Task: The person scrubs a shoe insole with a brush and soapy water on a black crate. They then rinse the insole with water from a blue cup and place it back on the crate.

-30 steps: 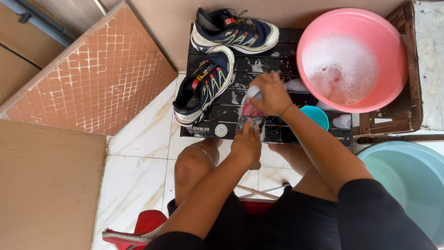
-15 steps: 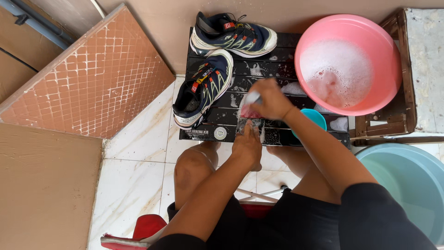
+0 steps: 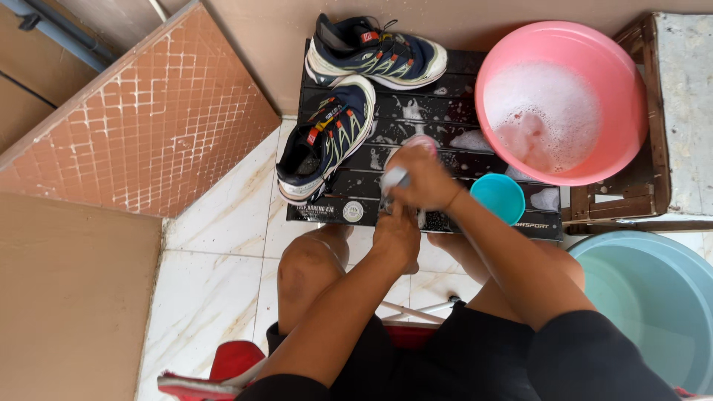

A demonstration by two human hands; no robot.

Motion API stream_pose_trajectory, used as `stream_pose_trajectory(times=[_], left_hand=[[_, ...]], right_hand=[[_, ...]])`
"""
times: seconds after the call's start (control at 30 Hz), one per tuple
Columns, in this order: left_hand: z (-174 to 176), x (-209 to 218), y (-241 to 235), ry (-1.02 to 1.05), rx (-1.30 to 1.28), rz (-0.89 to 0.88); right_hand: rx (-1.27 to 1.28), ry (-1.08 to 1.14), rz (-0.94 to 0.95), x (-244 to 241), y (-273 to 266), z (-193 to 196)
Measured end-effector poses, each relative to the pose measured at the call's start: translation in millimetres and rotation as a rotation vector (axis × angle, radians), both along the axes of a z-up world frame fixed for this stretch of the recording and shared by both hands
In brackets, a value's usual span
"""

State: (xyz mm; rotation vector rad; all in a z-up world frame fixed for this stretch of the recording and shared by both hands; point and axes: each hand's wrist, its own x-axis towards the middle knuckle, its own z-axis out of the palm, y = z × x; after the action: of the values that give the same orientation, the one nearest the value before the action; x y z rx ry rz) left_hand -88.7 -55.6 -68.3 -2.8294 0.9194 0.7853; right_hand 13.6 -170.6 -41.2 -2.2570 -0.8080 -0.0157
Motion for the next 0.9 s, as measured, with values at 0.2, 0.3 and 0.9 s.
stream_pose_trajectory(times=[0.2, 0.3, 0.9], left_hand=[[24.4, -1.3, 3.5, -0.121, -0.007, -0.049], [41.4, -9.3, 9.6, -0.125, 0.028, 0.004], [33.5, -9.9, 10.9, -0.196, 0.011, -0.048]], right_hand=[[-0.101, -0.182, -0.244, -6.4, 1.9, 30.2], [0.173, -0.015, 0.046, -5.6, -3.9, 32.3], [-0.237, 0.012, -0.441, -3.5, -32.1, 12.7]])
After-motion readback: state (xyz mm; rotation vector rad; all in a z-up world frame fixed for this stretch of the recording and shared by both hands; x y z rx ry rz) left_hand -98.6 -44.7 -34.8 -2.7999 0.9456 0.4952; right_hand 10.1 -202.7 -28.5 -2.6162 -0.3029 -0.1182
